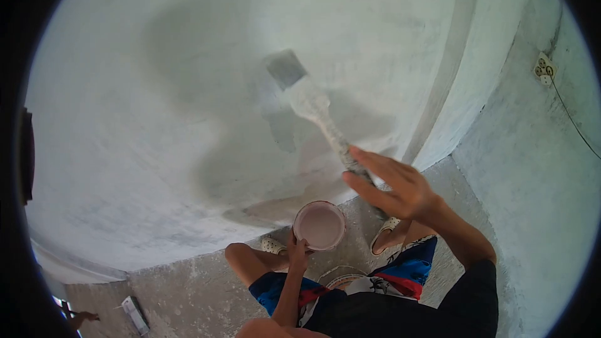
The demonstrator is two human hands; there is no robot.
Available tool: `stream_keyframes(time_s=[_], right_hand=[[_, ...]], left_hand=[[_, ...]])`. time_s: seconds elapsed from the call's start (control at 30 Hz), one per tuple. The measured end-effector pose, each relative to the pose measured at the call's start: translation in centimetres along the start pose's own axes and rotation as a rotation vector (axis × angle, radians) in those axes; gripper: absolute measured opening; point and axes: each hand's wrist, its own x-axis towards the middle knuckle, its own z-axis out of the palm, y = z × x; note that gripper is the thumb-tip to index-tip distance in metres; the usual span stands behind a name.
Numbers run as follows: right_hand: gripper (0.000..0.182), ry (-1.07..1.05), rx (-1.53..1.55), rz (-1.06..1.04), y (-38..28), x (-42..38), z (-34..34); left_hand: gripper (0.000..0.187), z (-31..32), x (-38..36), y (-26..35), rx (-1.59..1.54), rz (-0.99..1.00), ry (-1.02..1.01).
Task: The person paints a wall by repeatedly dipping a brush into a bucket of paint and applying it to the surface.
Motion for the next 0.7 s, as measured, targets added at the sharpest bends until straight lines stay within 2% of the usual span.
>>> stream_keyframes(time_s=[0.07,0.23,0.33,0.7], right_hand=[[0.03,-0.066,0.027,0.029,-0.9,-1.6,2.0],[0.048,-0.311,0.168,0.146,-3.1,-6.9,6.8],[0.049,-0.402,0.207,0.176,-4.0,-9.0,8.4],[0.05,-0.413,0.211,0.164,-5.4,-9.9,8.1]], left_hand=[[0.076,-0.2,0.1,0.1,0.005,-0.007,-0.004],[0.075,-0.3,0.2,-0.4,-0.019,-0.02,-0.008],[0.075,0.0,-0.2,0.1,-0.005,-0.02,-0.015],[0.077,-1.1,0.2,-1.0,-0.014,-0.028,-0.015]])
